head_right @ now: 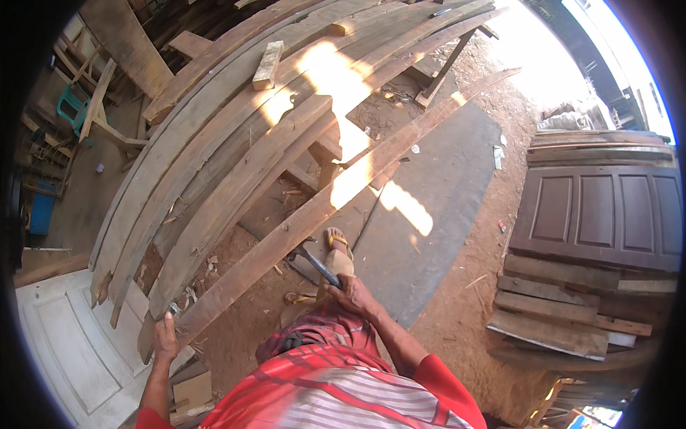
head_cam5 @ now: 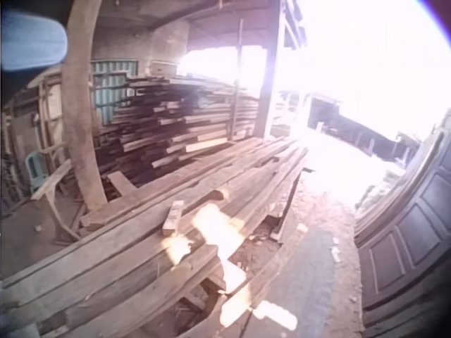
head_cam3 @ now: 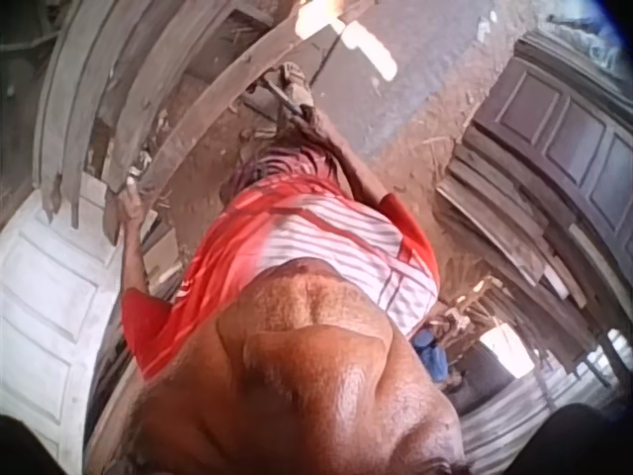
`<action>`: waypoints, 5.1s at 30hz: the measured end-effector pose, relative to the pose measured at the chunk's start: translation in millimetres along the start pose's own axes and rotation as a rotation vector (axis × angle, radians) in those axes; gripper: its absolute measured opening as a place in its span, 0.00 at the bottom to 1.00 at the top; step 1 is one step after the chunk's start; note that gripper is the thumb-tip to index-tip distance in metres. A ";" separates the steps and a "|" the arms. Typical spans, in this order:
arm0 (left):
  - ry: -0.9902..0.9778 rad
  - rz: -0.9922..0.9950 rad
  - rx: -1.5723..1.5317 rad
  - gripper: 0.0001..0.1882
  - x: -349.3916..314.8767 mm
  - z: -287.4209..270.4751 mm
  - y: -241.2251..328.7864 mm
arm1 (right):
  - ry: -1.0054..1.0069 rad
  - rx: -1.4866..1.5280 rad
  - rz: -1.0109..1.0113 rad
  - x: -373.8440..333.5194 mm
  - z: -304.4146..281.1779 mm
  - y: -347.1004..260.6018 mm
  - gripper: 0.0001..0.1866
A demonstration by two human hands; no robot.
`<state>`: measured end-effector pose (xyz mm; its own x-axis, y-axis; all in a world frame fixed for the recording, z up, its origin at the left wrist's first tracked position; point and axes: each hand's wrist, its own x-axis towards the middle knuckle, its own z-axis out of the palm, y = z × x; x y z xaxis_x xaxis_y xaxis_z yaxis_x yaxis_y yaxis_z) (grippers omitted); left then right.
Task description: The person uses a hammer to pry apart and remove nails from a curved wooden structure. They repeatedly strike and lever the hammer to separate wooden planks and extract fasteners, working along the length of the assembly.
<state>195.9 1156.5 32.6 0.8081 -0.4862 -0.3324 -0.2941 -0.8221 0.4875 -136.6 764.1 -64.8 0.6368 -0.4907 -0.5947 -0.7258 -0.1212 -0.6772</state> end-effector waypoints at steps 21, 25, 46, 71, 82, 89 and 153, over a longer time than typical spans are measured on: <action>0.006 -0.065 -0.152 0.33 -32.2 121.3 -60.1 | -0.054 -0.113 -0.045 9.8 5.1 13.5 0.28; 0.061 -0.061 -0.109 0.33 -31.8 136.3 -70.9 | -0.075 -0.127 -0.074 10.4 3.6 10.0 0.26; 0.052 -0.079 -0.120 0.33 -52.6 154.7 -59.6 | -0.037 -0.120 -0.089 9.4 3.3 30.7 0.28; 0.135 -0.006 0.283 0.45 -122.1 152.7 -23.4 | -0.149 -0.355 -0.179 16.2 18.6 14.2 0.22; -0.163 -0.087 0.069 0.48 -96.8 113.5 -22.1 | -0.151 -0.435 -0.254 9.7 21.4 36.0 0.23; -0.381 -0.062 -0.128 0.57 -92.7 53.6 -4.0 | -0.126 -0.404 -0.226 3.1 18.2 34.6 0.23; -0.084 -0.021 -0.166 0.44 -31.4 69.8 -69.8 | -0.284 -0.260 -0.671 -84.1 91.1 -175.3 0.21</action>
<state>155.5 1208.5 -47.3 0.7656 -0.4981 -0.4071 -0.1833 -0.7755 0.6041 -39.1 905.2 64.4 0.9788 -0.0048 -0.2047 -0.1760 -0.5308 -0.8290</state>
